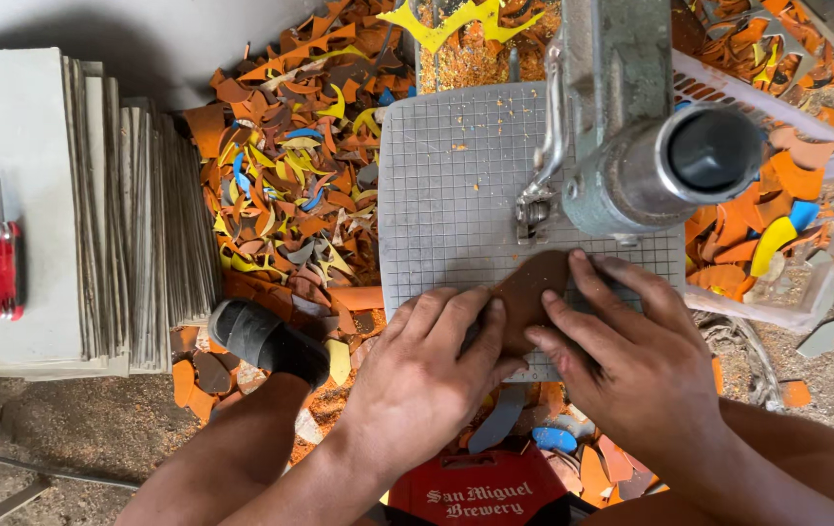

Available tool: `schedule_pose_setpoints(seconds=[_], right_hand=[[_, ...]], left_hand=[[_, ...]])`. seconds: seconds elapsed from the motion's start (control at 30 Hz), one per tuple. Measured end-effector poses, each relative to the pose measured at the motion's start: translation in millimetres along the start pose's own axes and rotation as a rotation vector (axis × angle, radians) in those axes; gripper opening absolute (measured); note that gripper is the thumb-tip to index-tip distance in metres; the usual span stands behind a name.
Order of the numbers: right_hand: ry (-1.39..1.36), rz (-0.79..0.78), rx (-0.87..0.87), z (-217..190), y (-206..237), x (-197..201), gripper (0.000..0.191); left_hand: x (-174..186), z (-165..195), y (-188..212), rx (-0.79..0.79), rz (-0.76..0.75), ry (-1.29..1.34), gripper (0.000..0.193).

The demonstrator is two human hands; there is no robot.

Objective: The person sits on the floor and uses a manual press cutting machine to cut small orange and yellow rubber pieces. They repeatedly place pieces under the blade, press the lever to cut, and remove the cut pieces.

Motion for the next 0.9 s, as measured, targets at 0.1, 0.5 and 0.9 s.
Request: schedule_pose_setpoints(seconds=[0.1,0.5,0.9], right_hand=[[-0.011,-0.003,0.005,2,-2,-3,0.036],[0.001,-0.026,0.020,-1,-16,-8,0.036],[-0.012,0.012,0.023,0,-18,-8,0.034]], left_hand=[[-1,-1,-1,-0.005,0.024,-0.020,0.043],[-1,-10,-6,0.030,0.023,-0.019,0.043],[3,-16,-5,0.065,0.046,0.037,0.046]])
Point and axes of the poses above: each hand's wrist, its own y-axis away from the middle knuckle, its own x-axis out of the back of the hand, z = x × y, the point moved 6 cm from there along -y, towards the middle knuckle, and after that the axes turned 6 degrees about x, right-handed, at the moved point
